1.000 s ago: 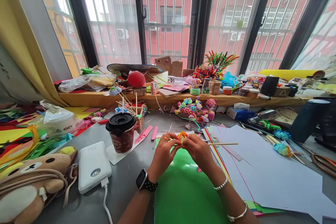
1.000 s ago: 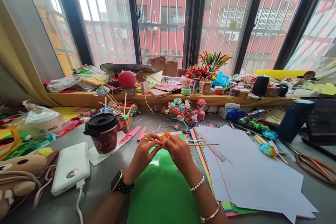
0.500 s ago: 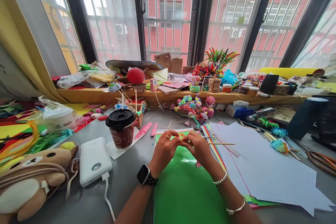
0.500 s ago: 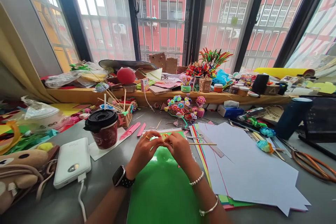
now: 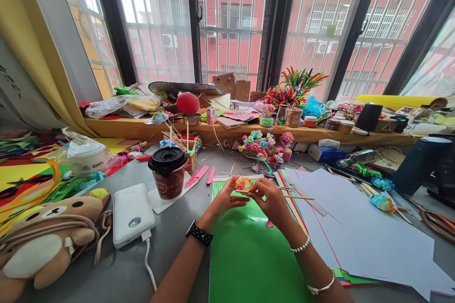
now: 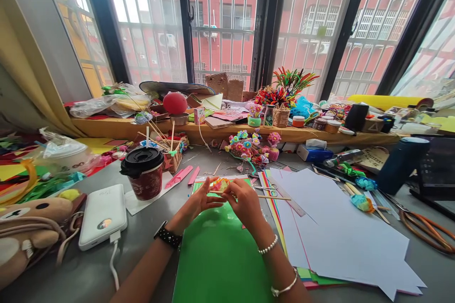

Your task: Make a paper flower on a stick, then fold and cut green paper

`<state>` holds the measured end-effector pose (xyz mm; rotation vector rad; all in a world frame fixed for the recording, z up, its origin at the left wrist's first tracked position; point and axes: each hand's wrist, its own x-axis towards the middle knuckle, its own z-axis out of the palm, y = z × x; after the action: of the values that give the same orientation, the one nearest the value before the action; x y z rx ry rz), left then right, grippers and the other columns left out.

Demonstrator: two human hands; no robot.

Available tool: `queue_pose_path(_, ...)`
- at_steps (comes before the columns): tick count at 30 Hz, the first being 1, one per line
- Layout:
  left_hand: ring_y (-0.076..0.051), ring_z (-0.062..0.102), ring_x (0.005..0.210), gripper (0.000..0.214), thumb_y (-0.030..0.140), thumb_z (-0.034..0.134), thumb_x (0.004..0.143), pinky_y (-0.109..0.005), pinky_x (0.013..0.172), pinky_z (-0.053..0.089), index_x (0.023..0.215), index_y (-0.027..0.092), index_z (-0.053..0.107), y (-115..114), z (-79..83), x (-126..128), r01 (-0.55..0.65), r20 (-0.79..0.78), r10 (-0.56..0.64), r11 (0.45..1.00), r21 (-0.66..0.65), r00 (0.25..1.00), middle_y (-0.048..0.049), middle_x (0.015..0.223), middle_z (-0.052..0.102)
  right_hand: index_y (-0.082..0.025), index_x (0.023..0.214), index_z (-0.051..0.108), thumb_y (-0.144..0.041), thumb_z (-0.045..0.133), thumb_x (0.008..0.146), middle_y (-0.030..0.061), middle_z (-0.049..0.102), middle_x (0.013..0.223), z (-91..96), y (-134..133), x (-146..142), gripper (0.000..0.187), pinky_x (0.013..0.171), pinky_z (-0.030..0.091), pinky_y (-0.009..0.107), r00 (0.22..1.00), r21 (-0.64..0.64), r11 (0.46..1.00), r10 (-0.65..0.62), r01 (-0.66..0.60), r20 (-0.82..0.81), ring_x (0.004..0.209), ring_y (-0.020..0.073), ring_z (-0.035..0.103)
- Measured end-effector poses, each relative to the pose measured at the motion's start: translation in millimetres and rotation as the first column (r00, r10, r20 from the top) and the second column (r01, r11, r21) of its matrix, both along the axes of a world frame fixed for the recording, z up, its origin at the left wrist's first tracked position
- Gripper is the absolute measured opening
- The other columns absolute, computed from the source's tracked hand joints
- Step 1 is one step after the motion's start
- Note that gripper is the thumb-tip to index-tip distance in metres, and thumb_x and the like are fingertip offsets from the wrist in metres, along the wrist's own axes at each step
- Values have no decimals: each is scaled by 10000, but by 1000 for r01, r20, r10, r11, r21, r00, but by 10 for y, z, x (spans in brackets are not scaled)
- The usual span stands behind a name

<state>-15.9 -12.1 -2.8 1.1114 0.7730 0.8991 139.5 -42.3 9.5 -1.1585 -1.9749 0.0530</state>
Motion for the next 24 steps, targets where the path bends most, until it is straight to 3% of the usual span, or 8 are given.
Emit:
queue_pose_path(2, -174, 626, 697, 502, 576, 446, 722, -319, 713, 457, 1034, 183, 422, -42, 7, 37, 98, 87, -93, 994, -53, 992, -80, 961, 572, -183, 680, 541, -177, 521, 776, 9, 527, 693, -11, -5, -8, 98, 556, 389, 225, 1000, -15, 1000, 22, -22, -6, 599, 130, 503)
queue_pose_path(6, -144, 612, 695, 305, 388, 523, 752, -286, 701, 454, 969, 188, 449, -99, 21, 90, 98, 214, -83, 993, -60, 973, -28, 840, 596, -180, 684, 534, -148, 501, 774, 1, 522, 693, -7, -21, -26, 101, 520, 366, 208, 999, -50, 998, 46, -46, 0, 562, 114, 495)
queue_pose_path(12, -149, 583, 743, 382, 182, 480, 729, -323, 709, 452, 1100, 207, 395, -91, 10, 91, 78, 280, -68, 997, -26, 958, -38, 934, 572, -178, 657, 525, -196, 523, 770, -11, 496, 659, -4, -40, -58, 115, 491, 326, 201, 998, -65, 996, 56, -56, 1, 528, 104, 458)
queue_pose_path(24, -161, 571, 775, 365, 353, 496, 778, -346, 759, 432, 1100, 194, 433, -145, 65, 105, 97, 338, -103, 995, 35, 935, -54, 945, 564, -186, 660, 524, -141, 497, 753, -3, 492, 683, -40, 1, -84, 107, 535, 382, 208, 982, -39, 995, 86, -93, -166, 591, 118, 493)
